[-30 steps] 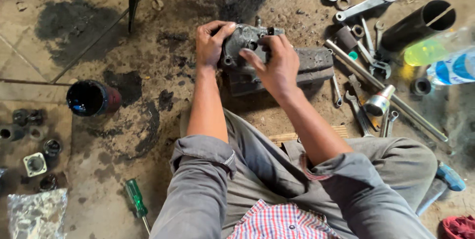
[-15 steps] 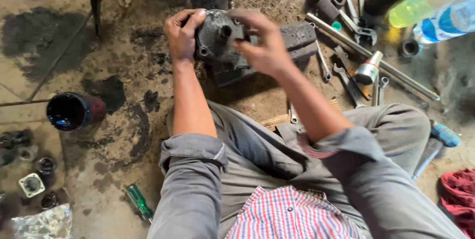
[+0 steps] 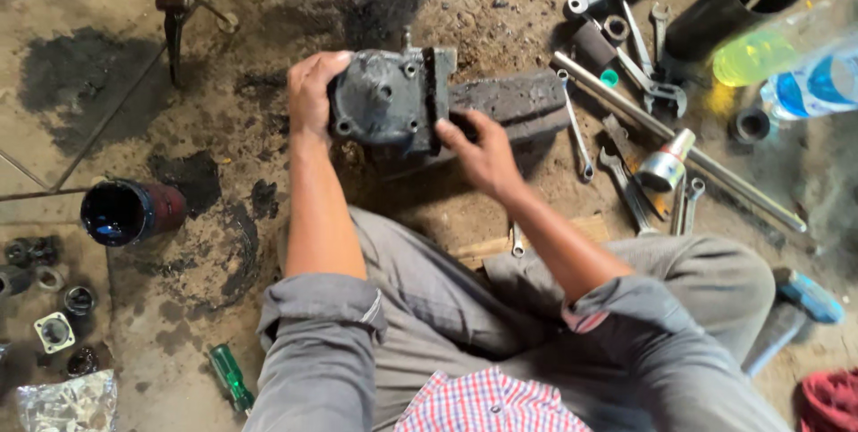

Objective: The person unscrews bolts, pries open a metal housing, and works on the internal components of a mechanical device using a screwdriver, a wrench, and a cloth.

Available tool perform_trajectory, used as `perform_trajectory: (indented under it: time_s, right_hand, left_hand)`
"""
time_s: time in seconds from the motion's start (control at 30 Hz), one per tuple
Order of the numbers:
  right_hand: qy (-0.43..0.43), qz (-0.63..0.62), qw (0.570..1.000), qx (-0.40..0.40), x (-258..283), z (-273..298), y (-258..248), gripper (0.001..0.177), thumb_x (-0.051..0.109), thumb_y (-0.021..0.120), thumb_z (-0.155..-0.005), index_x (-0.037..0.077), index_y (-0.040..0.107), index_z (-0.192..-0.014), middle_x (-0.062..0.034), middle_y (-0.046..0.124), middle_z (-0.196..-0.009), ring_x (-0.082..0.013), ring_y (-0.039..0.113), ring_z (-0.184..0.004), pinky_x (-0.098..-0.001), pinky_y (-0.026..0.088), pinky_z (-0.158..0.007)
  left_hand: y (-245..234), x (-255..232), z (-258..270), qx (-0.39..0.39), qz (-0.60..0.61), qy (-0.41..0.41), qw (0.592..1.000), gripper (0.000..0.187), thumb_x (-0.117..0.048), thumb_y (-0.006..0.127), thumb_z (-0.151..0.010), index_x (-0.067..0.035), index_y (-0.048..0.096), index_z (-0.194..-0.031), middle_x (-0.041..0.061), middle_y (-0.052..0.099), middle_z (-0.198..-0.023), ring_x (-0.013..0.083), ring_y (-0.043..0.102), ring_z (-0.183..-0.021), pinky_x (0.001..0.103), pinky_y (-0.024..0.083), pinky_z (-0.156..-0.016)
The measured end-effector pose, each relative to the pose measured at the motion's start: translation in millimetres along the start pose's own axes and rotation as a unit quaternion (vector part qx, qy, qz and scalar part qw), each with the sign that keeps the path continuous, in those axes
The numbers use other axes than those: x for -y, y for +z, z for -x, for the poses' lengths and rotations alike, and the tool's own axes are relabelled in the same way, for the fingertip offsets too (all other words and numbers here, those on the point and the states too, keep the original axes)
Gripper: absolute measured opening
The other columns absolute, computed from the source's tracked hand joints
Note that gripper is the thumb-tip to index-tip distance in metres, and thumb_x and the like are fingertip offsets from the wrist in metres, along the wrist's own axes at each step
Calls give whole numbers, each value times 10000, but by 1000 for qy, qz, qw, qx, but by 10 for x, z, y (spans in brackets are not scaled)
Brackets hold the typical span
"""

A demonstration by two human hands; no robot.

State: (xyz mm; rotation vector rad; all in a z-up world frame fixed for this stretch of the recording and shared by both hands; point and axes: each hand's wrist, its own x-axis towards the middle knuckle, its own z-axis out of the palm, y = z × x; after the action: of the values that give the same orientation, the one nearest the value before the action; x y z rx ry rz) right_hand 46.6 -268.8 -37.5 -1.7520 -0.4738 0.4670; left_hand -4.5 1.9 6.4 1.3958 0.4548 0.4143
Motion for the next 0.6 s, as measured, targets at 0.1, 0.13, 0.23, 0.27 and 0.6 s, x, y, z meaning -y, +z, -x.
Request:
perform_trajectory:
  time_s: [0.1, 0.13, 0.23, 0.27, 0.6]
  right_hand:
    - [-5, 17, 999, -46, 73, 27, 145, 443, 380, 748, -935, 17, 723, -1186, -113, 754, -993, -203, 693, -866, -352, 565, -770]
    - [-4, 33, 997, -65, 106, 11, 146, 432, 360, 761, -915, 14, 725, -1173, -131, 751, -973, -222, 692, -834, -359, 562, -741]
    - [-37, 28, 996, -72, 168, -35, 104, 370, 317, 752, -936, 13, 736, -1147, -169, 741, -981, -246, 730, -856, -361, 561, -772]
    - [-38, 48, 995, -80, 185, -39, 111, 348, 296, 753, -932, 15, 748, -1137, -177, 735, -961, -271, 720, -848, -373, 555, -761]
    - [-2, -10, 993, -117, 75, -81, -55, 282, 204, 741, -903, 16, 751, -1112, -155, 765, -962, -190, 722, -758, -343, 579, -641]
  left_hand:
    - [-24, -48, 36, 26, -9, 22, 999, 325, -241, 710, -851, 18, 779, -1035, 43, 744, -891, 132, 675, -796, 258, 532, -760]
    - [-18, -66, 24, 45, -11, 34, 998, 341, -227, 719, -864, 36, 778, -1073, 50, 748, -939, 129, 672, -844, 251, 526, -803]
    - [13, -114, 50, 26, -69, 47, 996, 370, -201, 748, -826, 60, 766, -1089, 85, 764, -988, 150, 701, -894, 263, 542, -848]
    - [40, -139, 58, 29, -73, 47, 996, 366, -200, 749, -830, 56, 768, -1091, 85, 768, -996, 148, 706, -903, 262, 545, -862]
    - [537, -422, 152, 10, -126, 70, 989, 306, -144, 811, -834, 38, 791, -1080, 92, 778, -986, 130, 695, -876, 265, 541, -852]
